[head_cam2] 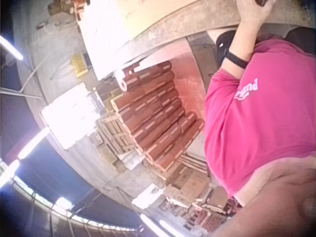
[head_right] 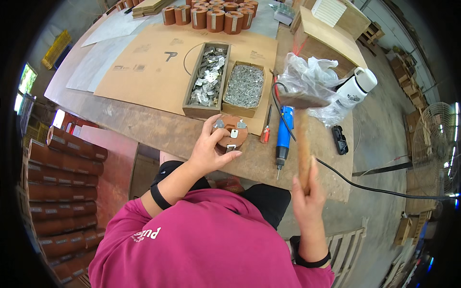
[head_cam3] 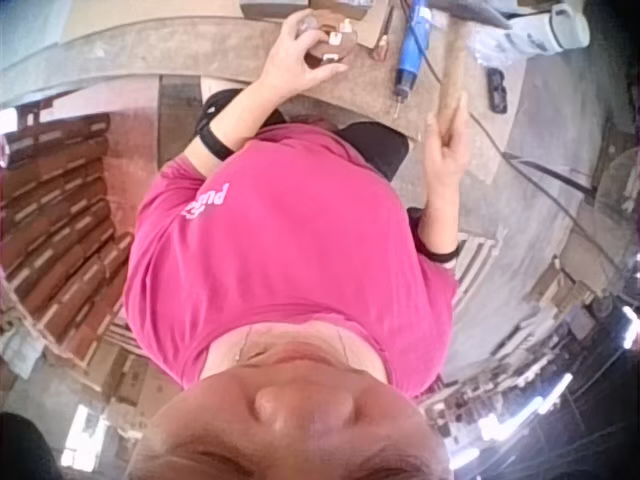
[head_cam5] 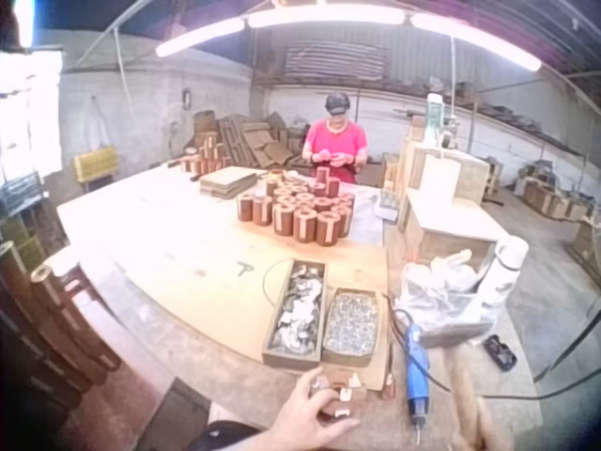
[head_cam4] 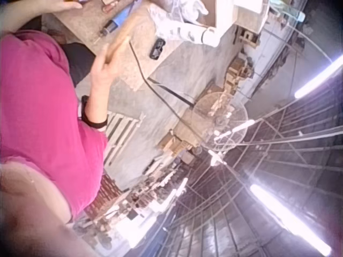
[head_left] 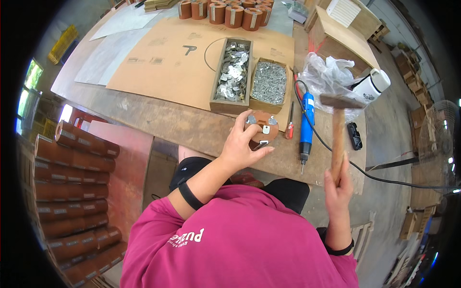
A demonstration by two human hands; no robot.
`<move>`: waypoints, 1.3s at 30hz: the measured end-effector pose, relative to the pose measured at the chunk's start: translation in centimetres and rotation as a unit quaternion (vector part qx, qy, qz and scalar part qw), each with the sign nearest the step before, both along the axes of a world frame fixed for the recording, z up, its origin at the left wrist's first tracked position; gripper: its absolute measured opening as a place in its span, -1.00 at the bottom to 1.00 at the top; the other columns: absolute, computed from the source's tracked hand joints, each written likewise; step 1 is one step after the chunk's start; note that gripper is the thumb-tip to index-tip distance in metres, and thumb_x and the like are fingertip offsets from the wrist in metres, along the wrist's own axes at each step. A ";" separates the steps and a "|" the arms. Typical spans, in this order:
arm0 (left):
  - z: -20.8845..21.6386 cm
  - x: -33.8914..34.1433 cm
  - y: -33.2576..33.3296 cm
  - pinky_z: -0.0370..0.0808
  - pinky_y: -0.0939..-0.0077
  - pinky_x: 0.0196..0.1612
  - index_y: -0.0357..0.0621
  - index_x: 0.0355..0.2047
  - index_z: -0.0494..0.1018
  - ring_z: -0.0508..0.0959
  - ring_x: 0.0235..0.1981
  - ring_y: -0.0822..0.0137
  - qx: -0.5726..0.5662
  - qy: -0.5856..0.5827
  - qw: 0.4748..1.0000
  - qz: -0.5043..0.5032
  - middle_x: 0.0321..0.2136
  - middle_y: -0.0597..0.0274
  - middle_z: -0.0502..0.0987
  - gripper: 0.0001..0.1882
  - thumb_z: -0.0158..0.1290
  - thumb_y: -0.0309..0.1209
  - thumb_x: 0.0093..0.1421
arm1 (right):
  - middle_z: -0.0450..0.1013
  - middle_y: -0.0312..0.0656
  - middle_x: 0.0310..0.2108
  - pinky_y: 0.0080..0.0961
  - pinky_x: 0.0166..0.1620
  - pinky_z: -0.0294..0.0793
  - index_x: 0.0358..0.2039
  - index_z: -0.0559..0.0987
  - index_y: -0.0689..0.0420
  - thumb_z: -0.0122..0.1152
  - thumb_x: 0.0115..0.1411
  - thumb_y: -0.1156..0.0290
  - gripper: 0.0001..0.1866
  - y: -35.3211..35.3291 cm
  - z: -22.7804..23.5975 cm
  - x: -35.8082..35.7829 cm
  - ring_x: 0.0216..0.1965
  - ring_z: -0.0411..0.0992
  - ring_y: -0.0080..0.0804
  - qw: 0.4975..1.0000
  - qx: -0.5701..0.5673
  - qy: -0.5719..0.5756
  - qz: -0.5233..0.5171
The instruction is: Attaching metal brackets and screws to wooden cylindrical parts at a workbench.
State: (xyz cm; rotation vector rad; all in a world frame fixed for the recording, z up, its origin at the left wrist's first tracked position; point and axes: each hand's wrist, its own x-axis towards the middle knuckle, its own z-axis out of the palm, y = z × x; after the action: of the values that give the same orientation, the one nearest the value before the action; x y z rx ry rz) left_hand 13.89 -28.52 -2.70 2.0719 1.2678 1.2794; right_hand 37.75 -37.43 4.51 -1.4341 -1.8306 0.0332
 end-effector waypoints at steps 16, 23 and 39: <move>-0.5 -0.6 0.5 0.26 0.28 -0.01 -0.20 -0.26 0.37 0.25 0.02 -0.01 -0.079 -0.073 0.993 -0.049 0.03 -0.12 0.09 -0.81 -0.11 -0.47 0.09 | 0.28 -0.30 -0.65 -0.60 -0.74 0.25 -0.45 0.33 0.18 0.02 0.04 0.43 -0.88 14.9 -2.8 9.9 -0.76 0.22 -0.61 0.804 -0.443 0.382 -0.107; -0.3 -2.6 0.6 0.32 0.40 -0.03 -0.20 0.01 0.16 0.33 -0.04 0.12 -0.120 -0.203 0.971 -0.042 0.02 -0.02 0.13 -0.62 -0.16 -0.49 0.15 | 0.32 -0.29 -0.62 -0.63 -0.70 0.30 -0.47 0.37 0.16 0.04 0.00 0.42 -0.89 18.0 -5.3 9.7 -0.73 0.25 -0.62 0.795 -0.448 0.396 -0.103; -2.5 -1.2 -0.1 0.28 0.28 0.02 -0.16 0.11 -0.02 0.31 -0.01 0.02 -0.149 -0.101 0.984 -0.003 0.01 -0.08 0.20 0.07 0.36 -0.20 -0.37 | 0.39 -0.09 -0.39 -0.47 -0.29 0.38 -0.26 0.48 0.23 0.16 -0.04 0.41 -0.71 13.8 -4.7 1.1 -0.38 0.40 -0.30 0.992 -0.097 0.070 -0.046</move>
State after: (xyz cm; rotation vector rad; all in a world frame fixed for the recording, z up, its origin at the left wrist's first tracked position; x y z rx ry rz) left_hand 12.65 -28.60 -5.23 1.6926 1.2718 1.1794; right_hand 38.80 -23.64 -0.16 -1.6055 -1.6815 0.2661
